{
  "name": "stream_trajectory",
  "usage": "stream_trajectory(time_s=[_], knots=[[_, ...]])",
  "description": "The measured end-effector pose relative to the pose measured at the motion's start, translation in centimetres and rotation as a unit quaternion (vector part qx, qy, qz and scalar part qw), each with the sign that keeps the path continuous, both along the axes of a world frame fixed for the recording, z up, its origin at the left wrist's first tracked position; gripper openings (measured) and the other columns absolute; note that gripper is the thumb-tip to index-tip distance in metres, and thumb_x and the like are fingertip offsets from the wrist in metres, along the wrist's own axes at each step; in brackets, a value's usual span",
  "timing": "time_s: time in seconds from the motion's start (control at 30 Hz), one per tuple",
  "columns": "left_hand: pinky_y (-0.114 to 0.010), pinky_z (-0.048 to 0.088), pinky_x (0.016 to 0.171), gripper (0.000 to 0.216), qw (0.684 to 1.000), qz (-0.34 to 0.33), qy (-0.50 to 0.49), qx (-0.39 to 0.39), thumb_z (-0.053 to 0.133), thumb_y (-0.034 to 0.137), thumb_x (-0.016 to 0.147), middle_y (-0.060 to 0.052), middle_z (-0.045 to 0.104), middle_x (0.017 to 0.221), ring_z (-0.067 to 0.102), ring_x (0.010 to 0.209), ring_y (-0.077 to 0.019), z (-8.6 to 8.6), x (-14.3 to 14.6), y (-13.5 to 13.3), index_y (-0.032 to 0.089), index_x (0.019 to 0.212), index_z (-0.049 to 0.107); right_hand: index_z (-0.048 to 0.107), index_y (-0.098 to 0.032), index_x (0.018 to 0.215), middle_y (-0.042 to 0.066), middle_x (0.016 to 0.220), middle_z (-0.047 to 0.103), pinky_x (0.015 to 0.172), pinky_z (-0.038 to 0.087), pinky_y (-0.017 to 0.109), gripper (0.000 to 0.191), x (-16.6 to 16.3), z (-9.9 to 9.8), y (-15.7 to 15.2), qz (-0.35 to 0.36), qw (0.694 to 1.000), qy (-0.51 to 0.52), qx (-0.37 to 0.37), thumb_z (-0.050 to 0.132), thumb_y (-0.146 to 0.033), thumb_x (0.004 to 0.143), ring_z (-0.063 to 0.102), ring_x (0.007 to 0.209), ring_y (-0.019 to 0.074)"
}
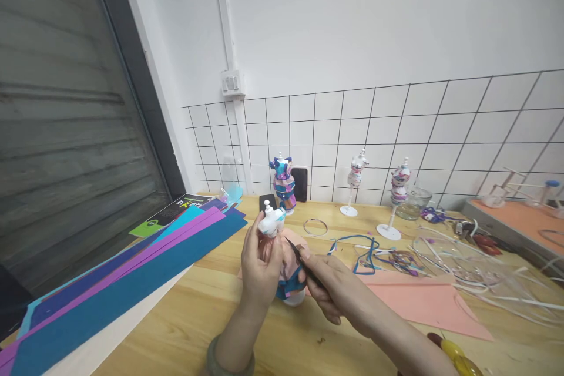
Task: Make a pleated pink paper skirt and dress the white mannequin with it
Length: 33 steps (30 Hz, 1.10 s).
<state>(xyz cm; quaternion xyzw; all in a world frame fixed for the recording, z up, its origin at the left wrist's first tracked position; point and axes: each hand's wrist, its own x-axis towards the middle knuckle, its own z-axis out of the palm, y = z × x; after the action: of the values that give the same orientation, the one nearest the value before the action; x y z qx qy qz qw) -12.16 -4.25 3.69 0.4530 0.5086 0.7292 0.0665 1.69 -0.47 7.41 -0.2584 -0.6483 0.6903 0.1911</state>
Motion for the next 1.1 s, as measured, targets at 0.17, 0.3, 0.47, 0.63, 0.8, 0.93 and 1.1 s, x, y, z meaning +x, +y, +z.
stream_trajectory(time_s=[0.17,0.3,0.47,0.63,0.8,0.93,1.1], knots=[[-0.034,0.039,0.102,0.052,1.0,-0.001,0.03,-0.005,0.054,0.027,0.086,-0.011,0.046,0.137,0.046,0.123,-0.0235,-0.2,-0.2,0.0,0.024,0.135,0.039,0.047,-0.018,0.064,-0.013,0.032,0.026,0.026,0.02,0.017,0.054,0.0,-0.2,0.0,-0.004,1.0,0.01,0.011,0.041,-0.07,0.077,0.022,0.022,0.0042],[-0.034,0.04,0.101,0.052,1.0,-0.002,0.028,-0.004,0.054,0.027,0.086,-0.011,0.047,0.136,0.047,0.122,-0.0236,-0.1,-0.3,0.0,0.025,0.135,0.039,0.049,-0.017,0.063,-0.013,0.033,0.026,0.027,0.022,0.016,0.056,-0.1,-0.3,0.0,-0.006,1.0,0.015,0.011,0.042,-0.071,0.076,0.021,0.023,0.0035],[-0.032,0.042,0.098,0.051,1.0,-0.002,0.008,0.0,0.057,0.026,0.084,-0.011,0.047,0.135,0.049,0.12,-0.0229,0.3,0.0,-0.2,0.024,0.133,0.043,0.042,-0.019,0.052,-0.011,0.032,0.024,0.026,0.021,0.017,0.059,-0.2,-0.3,0.1,-0.006,1.0,0.012,0.01,0.042,-0.074,0.075,0.022,0.022,0.0038],[-0.032,0.042,0.098,0.049,1.0,-0.014,-0.018,0.012,0.057,0.025,0.084,-0.011,0.05,0.13,0.053,0.115,-0.0213,0.6,0.2,-0.1,0.023,0.131,0.045,0.028,-0.021,0.042,-0.009,0.031,0.024,0.027,0.02,0.018,0.064,-0.1,0.0,-0.1,0.008,0.999,0.012,0.029,0.04,-0.074,0.076,0.026,0.023,0.0036],[-0.034,0.043,0.096,0.047,0.999,-0.023,-0.033,0.012,0.058,0.027,0.082,-0.011,0.052,0.126,0.055,0.111,-0.022,0.7,0.3,-0.1,0.022,0.128,0.047,0.03,-0.021,0.046,-0.01,0.033,0.024,0.027,0.021,0.018,0.061,0.0,0.2,-0.3,0.013,1.0,0.017,0.005,0.043,-0.073,0.076,0.023,0.024,0.0032],[-0.034,0.044,0.094,0.046,0.998,-0.033,-0.044,0.007,0.06,0.027,0.081,-0.01,0.057,0.117,0.056,0.108,-0.0223,0.8,0.5,-0.2,0.021,0.125,0.049,0.031,-0.021,0.05,-0.011,0.034,0.026,0.027,0.021,0.017,0.058,-0.1,0.0,-0.2,0.016,1.0,0.027,0.0,0.045,-0.072,0.075,0.023,0.024,0.003],[-0.034,0.045,0.092,0.043,0.998,-0.034,-0.061,0.002,0.06,0.028,0.08,-0.009,0.06,0.108,0.058,0.103,-0.0219,1.1,0.6,-0.2,0.019,0.121,0.05,0.032,-0.021,0.056,-0.012,0.034,0.027,0.027,0.021,0.016,0.056,-0.1,-0.3,-0.1,0.011,0.999,0.033,-0.007,0.045,-0.072,0.074,0.022,0.024,0.0028]])
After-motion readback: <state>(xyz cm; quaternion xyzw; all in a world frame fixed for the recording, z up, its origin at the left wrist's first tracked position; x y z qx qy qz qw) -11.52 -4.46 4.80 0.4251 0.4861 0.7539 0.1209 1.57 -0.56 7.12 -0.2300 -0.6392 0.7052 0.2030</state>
